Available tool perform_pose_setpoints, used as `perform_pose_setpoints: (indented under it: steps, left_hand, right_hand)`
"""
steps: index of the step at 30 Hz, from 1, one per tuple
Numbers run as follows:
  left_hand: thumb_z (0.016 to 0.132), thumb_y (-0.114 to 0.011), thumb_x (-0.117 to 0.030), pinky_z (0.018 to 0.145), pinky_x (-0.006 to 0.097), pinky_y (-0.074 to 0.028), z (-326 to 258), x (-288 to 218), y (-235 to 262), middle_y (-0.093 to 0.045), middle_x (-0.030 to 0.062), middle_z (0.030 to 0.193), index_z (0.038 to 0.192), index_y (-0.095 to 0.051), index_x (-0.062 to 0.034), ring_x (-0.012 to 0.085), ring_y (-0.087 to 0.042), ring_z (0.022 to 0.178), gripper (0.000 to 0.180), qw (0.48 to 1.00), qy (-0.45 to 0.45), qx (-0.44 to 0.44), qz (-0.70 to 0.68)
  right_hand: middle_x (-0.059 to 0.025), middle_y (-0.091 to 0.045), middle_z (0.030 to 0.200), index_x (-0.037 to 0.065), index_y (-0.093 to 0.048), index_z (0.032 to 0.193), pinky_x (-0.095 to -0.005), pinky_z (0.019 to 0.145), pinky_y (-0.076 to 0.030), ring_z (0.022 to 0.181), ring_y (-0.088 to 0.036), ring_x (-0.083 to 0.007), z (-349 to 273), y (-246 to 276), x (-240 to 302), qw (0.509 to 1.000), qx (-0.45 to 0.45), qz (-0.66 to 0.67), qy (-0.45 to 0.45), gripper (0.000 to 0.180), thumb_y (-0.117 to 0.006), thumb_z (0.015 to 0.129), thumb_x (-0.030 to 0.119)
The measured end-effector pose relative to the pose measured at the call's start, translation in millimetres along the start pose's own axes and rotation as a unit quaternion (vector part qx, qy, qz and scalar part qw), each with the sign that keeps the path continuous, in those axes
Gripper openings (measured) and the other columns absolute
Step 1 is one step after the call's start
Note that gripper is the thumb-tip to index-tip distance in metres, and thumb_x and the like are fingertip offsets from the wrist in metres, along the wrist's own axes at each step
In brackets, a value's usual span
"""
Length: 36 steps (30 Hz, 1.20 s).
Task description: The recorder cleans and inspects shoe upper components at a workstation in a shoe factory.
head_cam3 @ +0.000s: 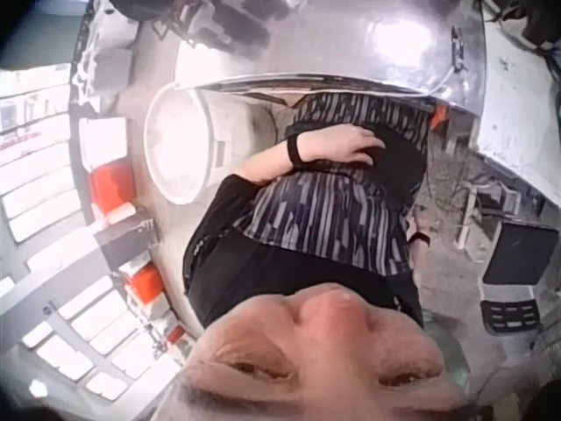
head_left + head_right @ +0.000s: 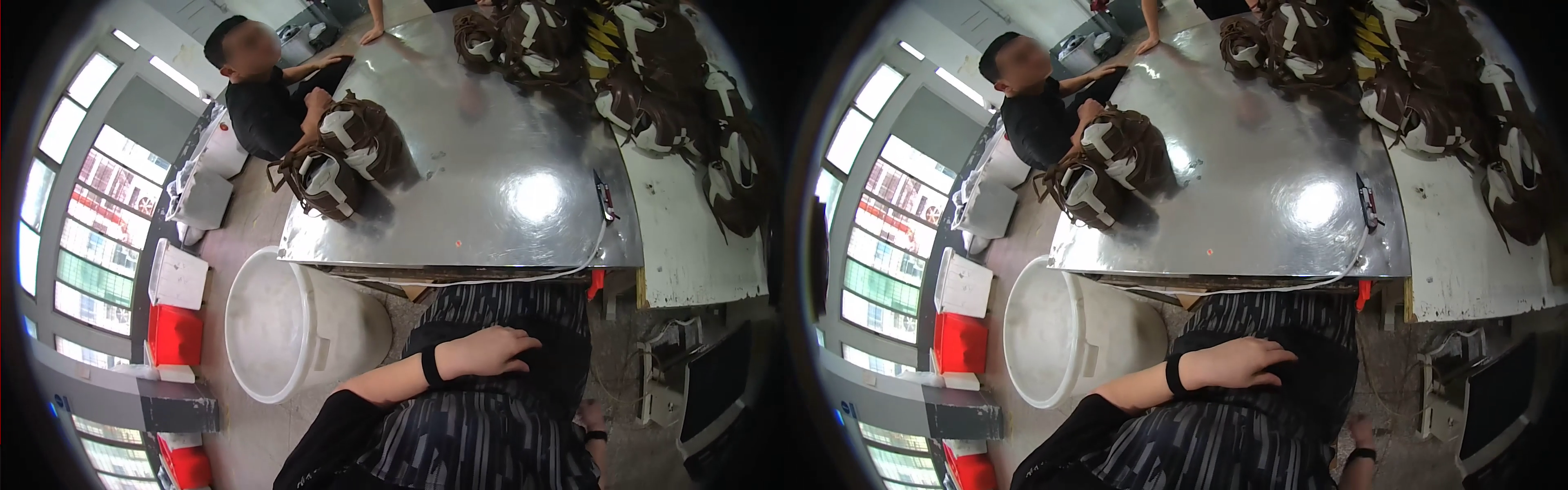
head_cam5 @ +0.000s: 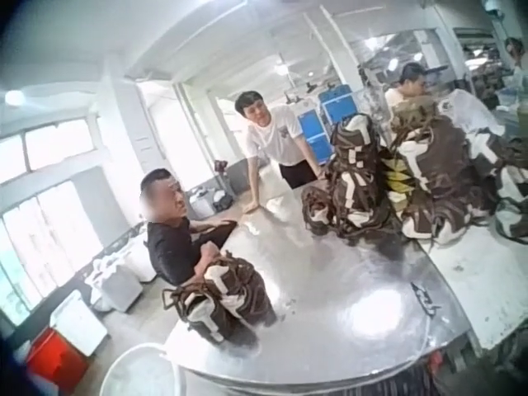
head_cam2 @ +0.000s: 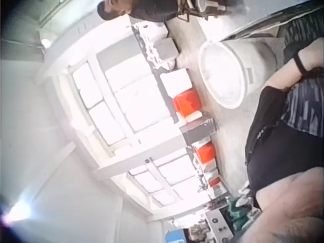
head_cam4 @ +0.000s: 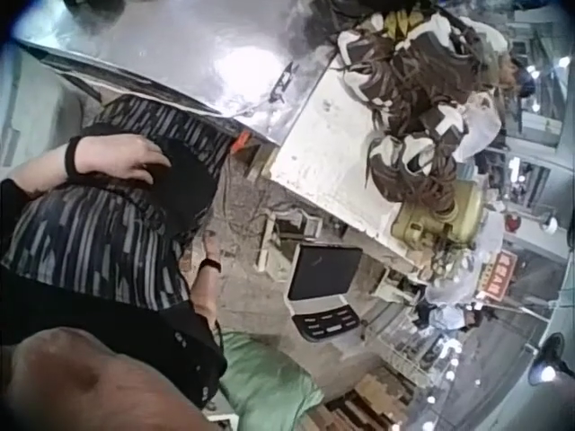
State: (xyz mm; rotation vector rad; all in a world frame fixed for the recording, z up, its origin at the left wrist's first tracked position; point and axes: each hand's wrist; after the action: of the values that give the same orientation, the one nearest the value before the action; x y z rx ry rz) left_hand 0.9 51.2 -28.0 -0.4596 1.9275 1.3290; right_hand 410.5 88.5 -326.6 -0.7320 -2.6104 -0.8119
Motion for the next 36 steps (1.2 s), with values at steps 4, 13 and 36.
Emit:
perform_pose_setpoints:
  steps: [4,13,36]
  left_hand:
    - [0.083,-0.062,-0.026,0.081,0.041,-0.047,-20,-2,2,-0.058,0.0176,0.101,0.119,-0.051,-0.0020,0.0350,-0.057,0.094,0.045,0.999,-0.020,-0.038,-0.010]
    - [0.085,-0.061,-0.027,0.080,0.038,-0.048,-83,-2,-5,-0.060,0.0184,0.101,0.122,-0.050,-0.0032,0.0345,-0.059,0.091,0.045,0.999,-0.001,-0.049,0.006]
    - [0.087,-0.059,-0.015,0.086,0.032,-0.046,-92,35,44,-0.060,0.0131,0.114,0.124,-0.051,-0.0036,0.0245,-0.058,0.103,0.039,0.977,0.066,-0.154,-0.136]
  right_hand:
    - [-0.0192,-0.061,0.069,-0.004,-0.063,0.075,-0.0408,0.062,-0.045,0.068,-0.062,-0.0322,-56,62,136,0.942,-0.187,-0.154,0.233,0.031,-0.055,0.083,0.024]
    - [-0.0063,-0.063,0.080,-0.002,-0.058,0.103,-0.0232,0.066,-0.049,0.072,-0.061,-0.0111,-171,70,335,0.850,-0.104,0.224,0.466,0.018,-0.051,0.093,0.010]
    - [-0.0161,-0.062,0.074,-0.002,-0.055,0.094,-0.0352,0.062,-0.046,0.067,-0.060,-0.0261,24,13,277,0.858,-0.376,0.079,0.340,0.026,-0.061,0.086,0.022]
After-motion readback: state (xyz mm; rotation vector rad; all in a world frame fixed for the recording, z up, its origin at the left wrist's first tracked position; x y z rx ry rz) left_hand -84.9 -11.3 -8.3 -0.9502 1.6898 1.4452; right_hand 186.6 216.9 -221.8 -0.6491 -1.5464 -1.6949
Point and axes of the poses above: each hand's wrist, its own z-axis towards the middle knuckle, its own y-axis out of the back of the hand, x = y × z
